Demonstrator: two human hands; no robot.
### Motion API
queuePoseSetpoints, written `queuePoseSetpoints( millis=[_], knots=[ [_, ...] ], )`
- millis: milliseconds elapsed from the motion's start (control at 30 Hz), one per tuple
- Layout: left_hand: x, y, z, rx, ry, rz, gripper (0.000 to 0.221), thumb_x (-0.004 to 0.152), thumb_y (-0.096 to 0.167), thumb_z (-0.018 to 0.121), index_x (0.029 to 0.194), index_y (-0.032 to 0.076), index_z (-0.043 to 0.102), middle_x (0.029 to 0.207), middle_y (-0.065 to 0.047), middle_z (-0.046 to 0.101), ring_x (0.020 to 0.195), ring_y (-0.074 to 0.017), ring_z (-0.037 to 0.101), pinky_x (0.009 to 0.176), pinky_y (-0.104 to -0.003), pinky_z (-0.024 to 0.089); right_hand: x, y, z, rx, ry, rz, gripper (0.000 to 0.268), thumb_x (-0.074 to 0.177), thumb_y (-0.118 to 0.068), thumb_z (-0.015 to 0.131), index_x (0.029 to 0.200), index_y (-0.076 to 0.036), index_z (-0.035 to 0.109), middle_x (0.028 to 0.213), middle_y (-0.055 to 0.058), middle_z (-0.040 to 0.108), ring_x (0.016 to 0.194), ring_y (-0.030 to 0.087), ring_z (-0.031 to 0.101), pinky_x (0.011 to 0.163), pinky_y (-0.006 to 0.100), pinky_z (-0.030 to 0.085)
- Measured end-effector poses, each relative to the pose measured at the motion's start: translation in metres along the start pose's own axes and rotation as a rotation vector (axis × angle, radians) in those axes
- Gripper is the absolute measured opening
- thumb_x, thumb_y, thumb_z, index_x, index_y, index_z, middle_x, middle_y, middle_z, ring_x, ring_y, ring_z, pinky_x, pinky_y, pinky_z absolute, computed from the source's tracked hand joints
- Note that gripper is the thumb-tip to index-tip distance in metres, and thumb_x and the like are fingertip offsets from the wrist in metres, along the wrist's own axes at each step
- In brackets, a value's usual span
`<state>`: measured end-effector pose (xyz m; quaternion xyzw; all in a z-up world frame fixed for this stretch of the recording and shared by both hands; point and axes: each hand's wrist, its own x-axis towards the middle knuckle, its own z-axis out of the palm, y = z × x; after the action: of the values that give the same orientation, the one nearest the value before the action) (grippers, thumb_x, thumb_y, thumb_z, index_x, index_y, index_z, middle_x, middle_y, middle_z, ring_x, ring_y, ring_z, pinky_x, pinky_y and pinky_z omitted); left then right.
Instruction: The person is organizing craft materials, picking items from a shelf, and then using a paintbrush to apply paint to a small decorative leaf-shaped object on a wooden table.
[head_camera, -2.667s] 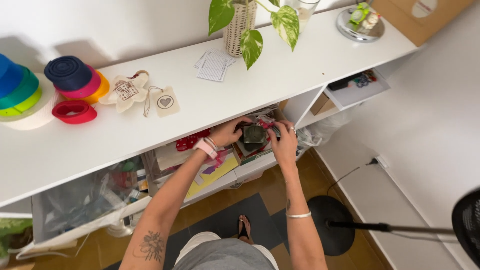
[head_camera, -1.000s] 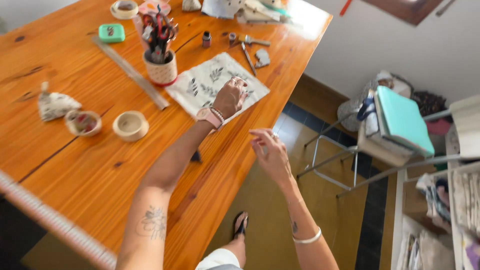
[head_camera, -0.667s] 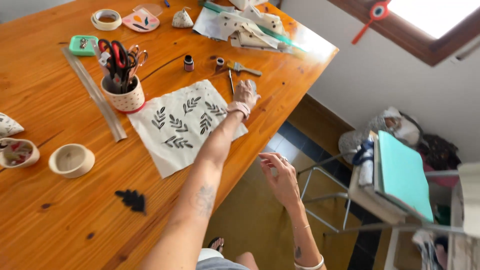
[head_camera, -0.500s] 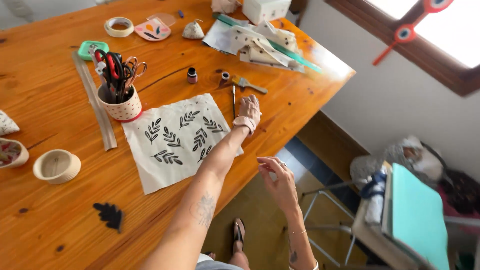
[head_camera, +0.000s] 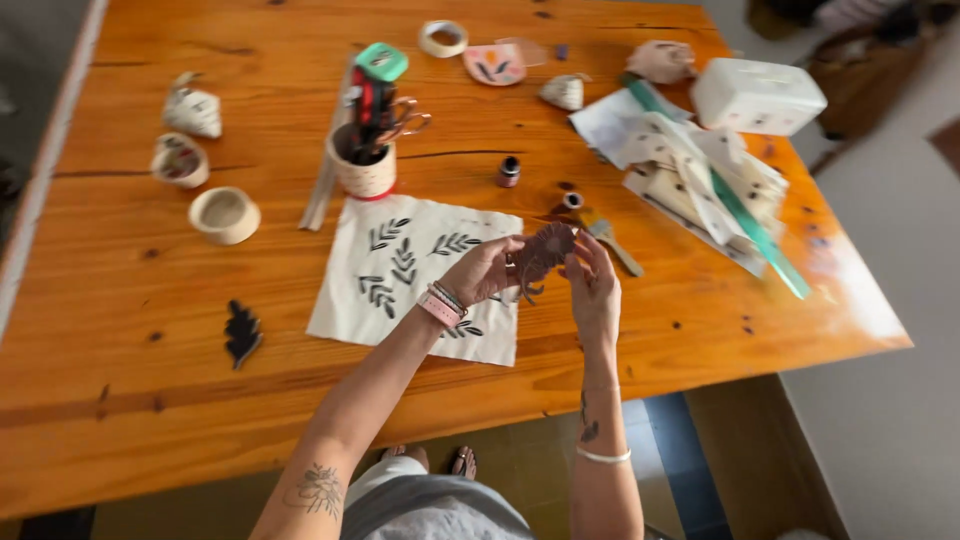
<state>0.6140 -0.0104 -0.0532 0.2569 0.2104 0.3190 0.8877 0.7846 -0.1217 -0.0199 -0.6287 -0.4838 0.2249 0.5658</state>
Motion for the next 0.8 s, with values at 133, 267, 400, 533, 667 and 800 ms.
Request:
queuePoseSetpoints(
  millis=[133,267,400,533,667,800],
  knots=[
    [-0.020,0.010,-0.043,-0.024,-0.026,0.056,0.034,0.106,0.023,0.071,0.136,0.008,0.072,0.118,-0.013,0.072,0.110,-0.0370,0.077,0.103,-0.055,0.063,0.026,-0.013,0.048,0.072,-0.187,-0.032,0.039,0.107,-0.007,0.072,0.145,-0.015,0.073,0.107,0.009,0.075,0.097,0.012,0.070,0.085,0.032,0.061],
    [-0.077,0.039,-0.039,0.126,-0.012,0.147,0.031,0.106,0.012,0.071,0.134,0.000,0.067,0.110,-0.017,0.075,0.104,-0.0367,0.080,0.097,-0.052,0.067,0.036,-0.004,0.086,0.217,-0.258,-0.053,0.038,0.106,-0.003,0.071,0.143,-0.010,0.072,0.108,0.010,0.078,0.091,0.011,0.072,0.085,0.028,0.062],
    [-0.097,0.045,-0.065,0.283,-0.040,0.249,0.025,0.101,-0.006,0.072,0.124,-0.006,0.066,0.105,-0.020,0.077,0.103,-0.0385,0.081,0.095,-0.050,0.067,0.035,-0.013,0.107,0.323,-0.288,-0.024,0.040,0.103,-0.002,0.075,0.143,-0.003,0.069,0.113,0.013,0.077,0.094,0.015,0.074,0.086,0.031,0.063],
    [-0.101,0.064,-0.086,0.343,0.001,0.182,0.040,0.106,0.016,0.076,0.139,-0.002,0.063,0.118,-0.019,0.077,0.108,-0.0304,0.079,0.103,-0.046,0.064,0.042,-0.007,0.120,0.203,-0.310,-0.017,0.033,0.101,-0.002,0.079,0.134,-0.007,0.076,0.114,0.012,0.078,0.093,0.016,0.072,0.086,0.034,0.064],
    [-0.086,0.079,-0.101,0.351,0.073,0.181,0.044,0.109,0.029,0.075,0.142,0.001,0.066,0.117,-0.017,0.078,0.106,-0.0264,0.079,0.102,-0.047,0.065,0.047,-0.027,0.142,0.153,-0.382,-0.031,0.033,0.098,-0.004,0.082,0.130,-0.012,0.079,0.114,0.008,0.080,0.094,0.014,0.072,0.088,0.032,0.063],
    [-0.072,0.086,-0.135,0.600,0.217,0.317,0.049,0.106,0.031,0.080,0.142,0.001,0.066,0.121,-0.020,0.078,0.106,-0.0288,0.080,0.097,-0.043,0.067,0.052,-0.029,0.153,0.063,-0.406,-0.045,0.031,0.097,-0.006,0.083,0.127,-0.013,0.079,0.113,0.005,0.080,0.094,0.013,0.076,0.083,0.029,0.065]
  ],
)
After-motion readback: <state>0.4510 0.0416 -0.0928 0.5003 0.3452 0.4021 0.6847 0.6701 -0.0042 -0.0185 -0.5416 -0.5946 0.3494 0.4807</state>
